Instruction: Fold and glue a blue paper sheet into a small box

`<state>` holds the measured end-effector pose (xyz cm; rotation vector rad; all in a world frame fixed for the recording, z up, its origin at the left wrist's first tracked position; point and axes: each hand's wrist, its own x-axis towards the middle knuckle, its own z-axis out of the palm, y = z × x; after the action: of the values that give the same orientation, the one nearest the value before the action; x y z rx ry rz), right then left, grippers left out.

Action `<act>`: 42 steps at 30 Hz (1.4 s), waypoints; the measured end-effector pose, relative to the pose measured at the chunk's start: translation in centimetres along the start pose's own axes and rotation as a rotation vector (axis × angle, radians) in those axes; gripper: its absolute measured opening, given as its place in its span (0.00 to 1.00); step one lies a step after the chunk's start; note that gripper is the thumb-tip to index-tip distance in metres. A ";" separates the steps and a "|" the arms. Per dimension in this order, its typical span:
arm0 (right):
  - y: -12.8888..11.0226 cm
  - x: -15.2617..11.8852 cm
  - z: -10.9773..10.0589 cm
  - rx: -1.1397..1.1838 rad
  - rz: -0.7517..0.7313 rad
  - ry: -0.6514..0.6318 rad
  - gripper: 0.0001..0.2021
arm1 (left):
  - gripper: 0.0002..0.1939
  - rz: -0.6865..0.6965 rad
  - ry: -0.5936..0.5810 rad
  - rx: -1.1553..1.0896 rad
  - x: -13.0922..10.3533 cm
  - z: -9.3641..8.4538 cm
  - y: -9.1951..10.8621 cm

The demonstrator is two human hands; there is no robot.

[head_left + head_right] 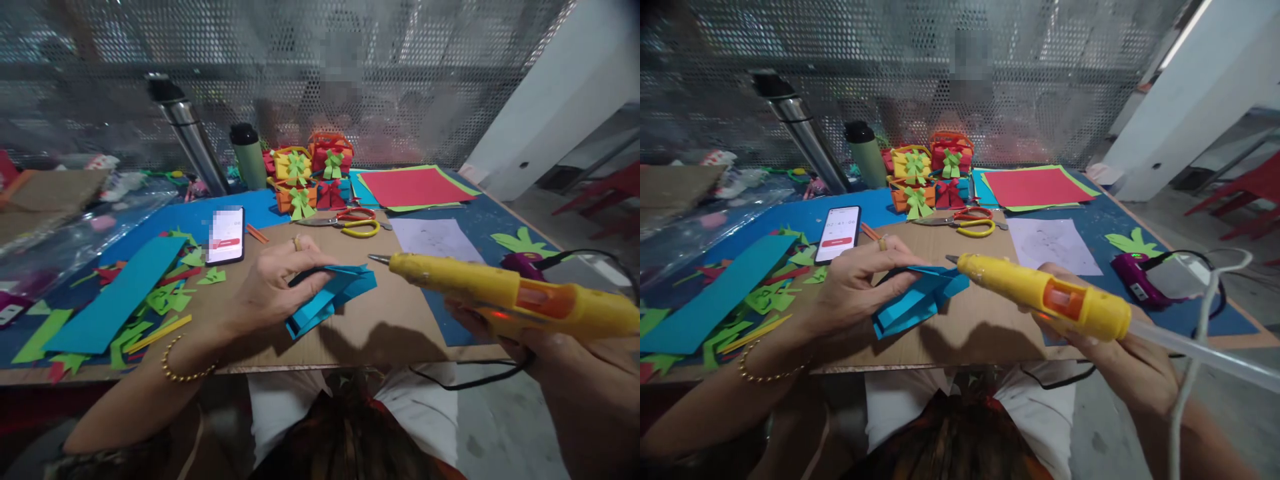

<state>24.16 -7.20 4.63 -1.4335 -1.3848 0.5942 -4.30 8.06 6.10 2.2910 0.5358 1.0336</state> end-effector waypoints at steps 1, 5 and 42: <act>0.1 0.3 0.1 0.057 0.073 0.047 0.14 | 0.09 -0.019 0.004 -0.028 0.1 0.0 -0.1; 0.4 1.5 1.1 0.170 0.140 0.046 0.20 | 0.08 -0.157 0.068 -0.100 0.4 -0.1 -1.0; 2.2 9.0 8.6 0.314 -0.071 -0.165 0.22 | 0.22 -0.631 0.386 -0.681 1.1 2.9 -3.2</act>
<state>19.57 4.31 2.18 -1.1000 -1.3922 0.8579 -1.79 10.17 3.10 1.2157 0.8331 1.1021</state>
